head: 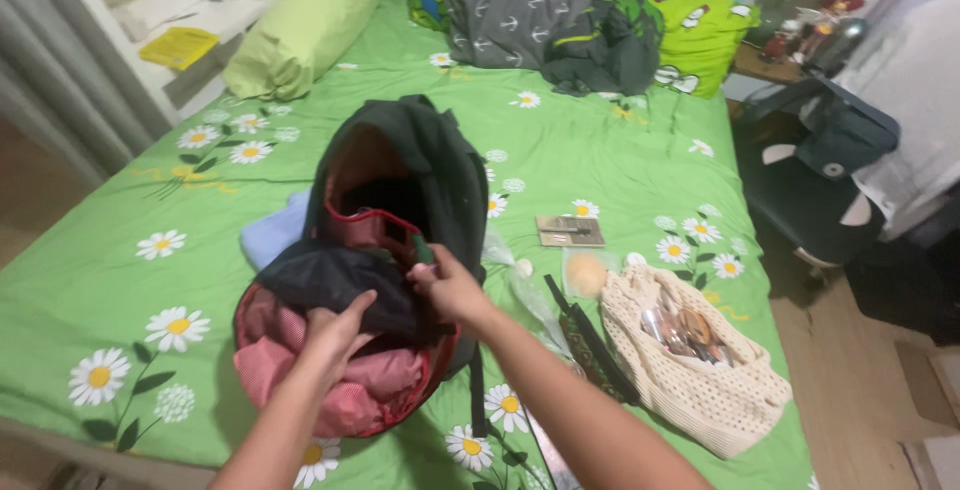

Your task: The person packs a black backpack with various items including a small pouch, a plastic bag with a sponge, and a makeup brush. They then open a woven tote bag and rearrange its contents, which include cosmetics and small toiletries, before placing some items back into the backpack.

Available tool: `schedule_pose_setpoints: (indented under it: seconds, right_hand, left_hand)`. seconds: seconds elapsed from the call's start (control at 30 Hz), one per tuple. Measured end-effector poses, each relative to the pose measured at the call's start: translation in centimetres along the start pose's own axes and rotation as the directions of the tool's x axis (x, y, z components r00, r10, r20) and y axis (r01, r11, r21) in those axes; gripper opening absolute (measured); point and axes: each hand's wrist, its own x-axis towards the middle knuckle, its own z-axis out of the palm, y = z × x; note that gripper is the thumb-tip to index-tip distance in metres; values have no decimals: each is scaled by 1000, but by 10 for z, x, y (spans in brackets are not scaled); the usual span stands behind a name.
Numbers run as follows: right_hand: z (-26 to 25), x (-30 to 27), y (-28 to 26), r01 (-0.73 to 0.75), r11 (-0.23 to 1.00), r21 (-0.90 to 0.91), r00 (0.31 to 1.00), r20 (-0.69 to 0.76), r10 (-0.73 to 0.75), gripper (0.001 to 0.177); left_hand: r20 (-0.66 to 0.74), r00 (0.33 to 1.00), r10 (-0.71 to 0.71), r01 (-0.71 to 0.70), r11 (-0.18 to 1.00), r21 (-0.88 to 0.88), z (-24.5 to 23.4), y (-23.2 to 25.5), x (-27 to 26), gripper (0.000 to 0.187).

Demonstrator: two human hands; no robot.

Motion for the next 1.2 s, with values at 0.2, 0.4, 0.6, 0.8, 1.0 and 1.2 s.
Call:
schedule_pose_setpoints:
  seconds: [0.2,0.4,0.6,0.8,1.0,1.2]
  right_hand:
    - [-20,-4,-15,-87,992,-93,993,76,94,37]
    - [-4,-8,-19,42,916,-400,999,20,-37,43]
    - [0,7,1,-10,797,-604,994,-94,-59,48]
    - [6,28,10,-135,789,-599,972,72,222,43]
    - [34,43,-16,-235,787,-571,956,11,293,43]
    - [41,49,-45,-339,767,-544,900,49,433,36]
  left_hand:
    - [108,992,58,-58,998,1,5,4,-1,79]
    - [-3,1000,-9,9,997,-79,6,24,1,84]
    - [136,830,540,-456,517,724,-16,61,-16,108]
    - [511,746,427,-455,-233,859,-34,122,-26,99]
    - [843,448,298,-672,-509,538,-48,149,1,91]
    - [965,261,0,-856,-462,231,-55,133,37,82]
